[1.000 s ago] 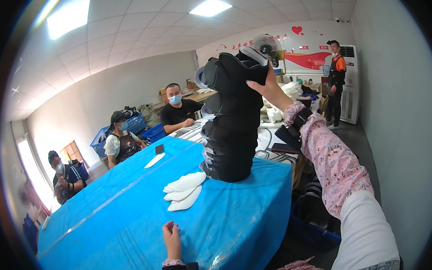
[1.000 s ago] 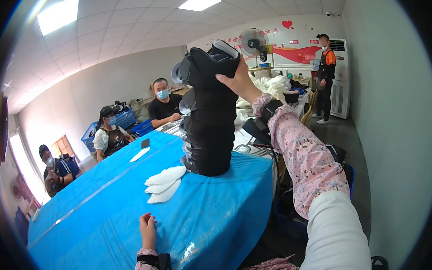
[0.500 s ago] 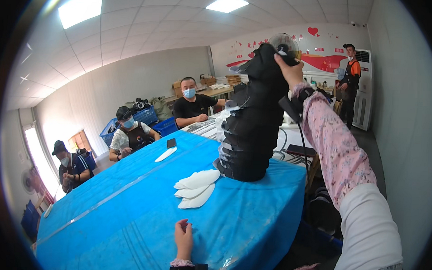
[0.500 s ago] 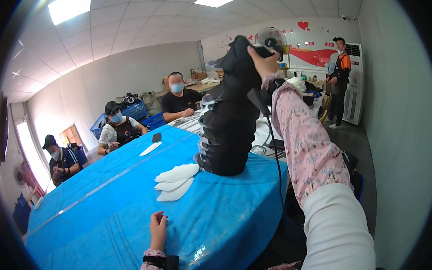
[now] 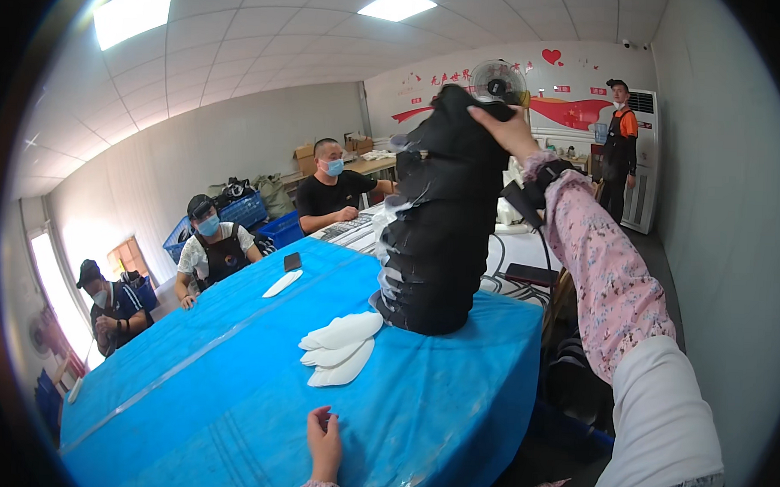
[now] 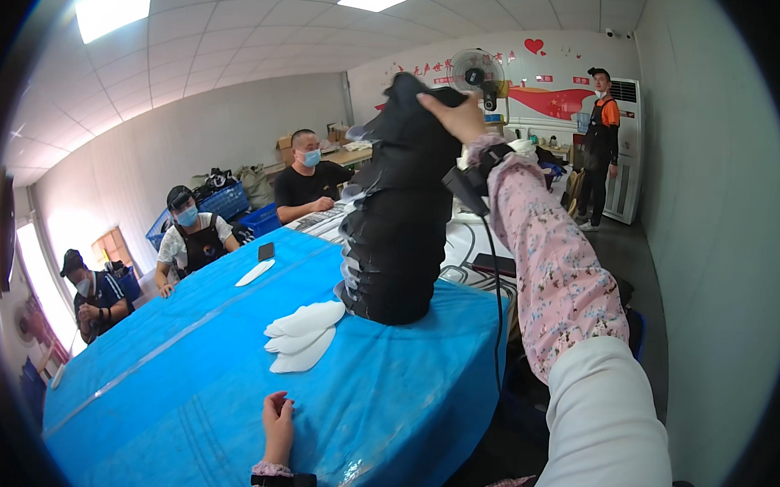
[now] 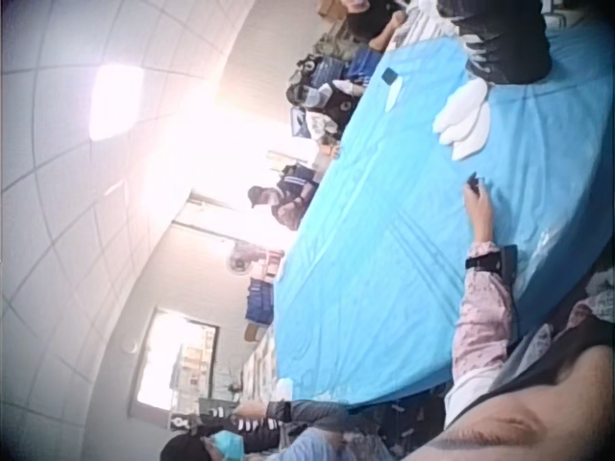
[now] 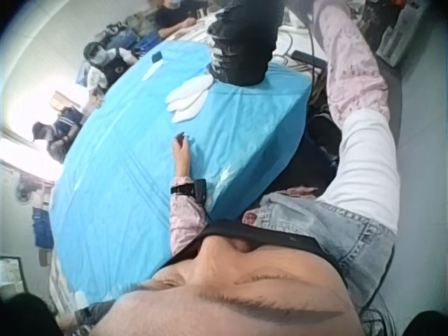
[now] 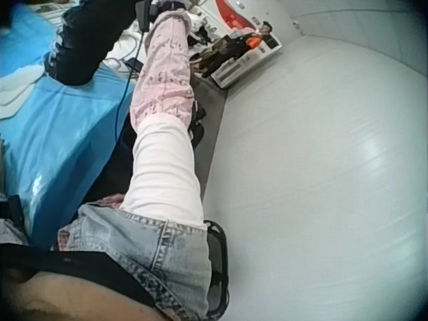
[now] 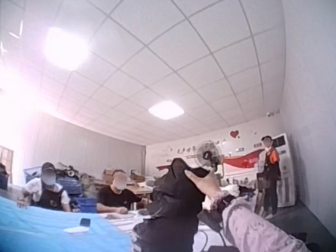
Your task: The person handles a black shoe upper, places it into a stack of similar uppers, and then gathers white foam shoe inserts from the table, stacking them together.
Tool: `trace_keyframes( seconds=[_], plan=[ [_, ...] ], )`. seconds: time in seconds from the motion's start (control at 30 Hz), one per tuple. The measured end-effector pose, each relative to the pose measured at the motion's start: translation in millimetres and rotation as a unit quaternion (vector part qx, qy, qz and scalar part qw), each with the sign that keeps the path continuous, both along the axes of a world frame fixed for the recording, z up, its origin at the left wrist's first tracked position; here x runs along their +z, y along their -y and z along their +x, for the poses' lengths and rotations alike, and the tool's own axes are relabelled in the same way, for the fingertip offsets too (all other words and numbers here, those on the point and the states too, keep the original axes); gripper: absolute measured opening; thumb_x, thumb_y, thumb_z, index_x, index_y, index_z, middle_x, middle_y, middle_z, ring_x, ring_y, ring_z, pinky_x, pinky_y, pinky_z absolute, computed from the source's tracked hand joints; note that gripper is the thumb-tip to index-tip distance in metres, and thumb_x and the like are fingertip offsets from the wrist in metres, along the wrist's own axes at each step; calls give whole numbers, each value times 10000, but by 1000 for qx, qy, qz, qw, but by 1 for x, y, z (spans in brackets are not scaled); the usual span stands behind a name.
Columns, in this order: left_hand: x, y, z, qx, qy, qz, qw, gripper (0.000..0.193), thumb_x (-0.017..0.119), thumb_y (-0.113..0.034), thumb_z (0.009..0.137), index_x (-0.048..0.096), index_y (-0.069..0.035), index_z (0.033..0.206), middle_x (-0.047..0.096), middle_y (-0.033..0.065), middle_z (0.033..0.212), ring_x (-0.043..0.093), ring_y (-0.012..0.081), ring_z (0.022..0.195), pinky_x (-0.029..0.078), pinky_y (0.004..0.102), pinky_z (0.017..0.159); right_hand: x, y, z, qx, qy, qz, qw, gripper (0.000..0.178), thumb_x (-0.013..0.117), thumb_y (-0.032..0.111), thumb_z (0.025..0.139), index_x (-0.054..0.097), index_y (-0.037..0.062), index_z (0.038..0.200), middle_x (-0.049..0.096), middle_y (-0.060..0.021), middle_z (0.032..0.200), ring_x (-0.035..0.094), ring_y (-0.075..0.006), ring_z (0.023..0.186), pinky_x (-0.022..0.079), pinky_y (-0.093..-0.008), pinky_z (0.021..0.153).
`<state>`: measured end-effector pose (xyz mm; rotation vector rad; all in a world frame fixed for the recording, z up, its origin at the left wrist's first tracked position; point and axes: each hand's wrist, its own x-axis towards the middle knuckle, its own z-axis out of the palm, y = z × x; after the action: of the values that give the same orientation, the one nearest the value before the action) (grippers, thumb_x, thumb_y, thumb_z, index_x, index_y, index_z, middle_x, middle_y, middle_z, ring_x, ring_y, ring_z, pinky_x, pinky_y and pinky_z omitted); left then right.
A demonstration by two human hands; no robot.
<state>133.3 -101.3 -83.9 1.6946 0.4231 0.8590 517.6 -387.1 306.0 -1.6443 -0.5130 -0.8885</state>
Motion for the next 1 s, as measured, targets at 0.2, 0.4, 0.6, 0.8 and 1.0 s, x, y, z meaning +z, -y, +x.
trace_keyframes(
  seconds=[0.2, 0.4, 0.6, 0.8, 1.0],
  plan=[
    [-1, 0, 4, -3, -15, 5, 1000, 195, 522, -63, 852, 498, 0, 1036, 558, 89, 922, 540, 137, 796, 439, 253, 698, -24, -43, -31, -51, 95, -15, 994, 837, 740, 541, 598, 412, 12, 1157, 537, -259, 1010, 543, -372, 991, 444, -394, 854],
    [88, 25, 36, -12, 32, 216, 976, 492, 603, -114, 821, 382, 5, 1243, 456, 150, 1189, 465, 254, 1107, 401, 344, 899, -70, -34, -57, 6, 160, 20, 987, 683, 769, 394, 657, 453, -22, 1096, 523, -188, 1008, 528, -299, 957, 428, -359, 840],
    [245, 83, 61, -117, 199, 207, 951, 788, 634, -234, 835, 115, -173, 1424, 181, 148, 1436, 246, 275, 1313, 347, 442, 984, -89, -27, -148, 111, 326, -127, 930, 750, 713, 390, 709, 355, 29, 1261, 426, -210, 1161, 395, -355, 1100, 332, -414, 945],
    [239, 69, 5, -294, 296, -299, 858, 790, 594, -123, 811, 99, -171, 1425, 211, 143, 1430, 277, 278, 1301, 372, 431, 990, -143, 5, -37, 268, -30, -54, 961, 565, 427, 445, 917, 409, -8, 1254, 527, -188, 1129, 498, -216, 1075, 386, -321, 923],
    [162, 36, -85, -60, 100, -122, 986, 651, 509, -152, 815, 206, -101, 1390, 318, 129, 1386, 360, 256, 1254, 372, 392, 996, -303, -59, -24, 239, -140, 18, 961, 728, 557, 573, 791, 497, -62, 1143, 572, -187, 1010, 546, -262, 912, 435, -313, 801]
  ],
)
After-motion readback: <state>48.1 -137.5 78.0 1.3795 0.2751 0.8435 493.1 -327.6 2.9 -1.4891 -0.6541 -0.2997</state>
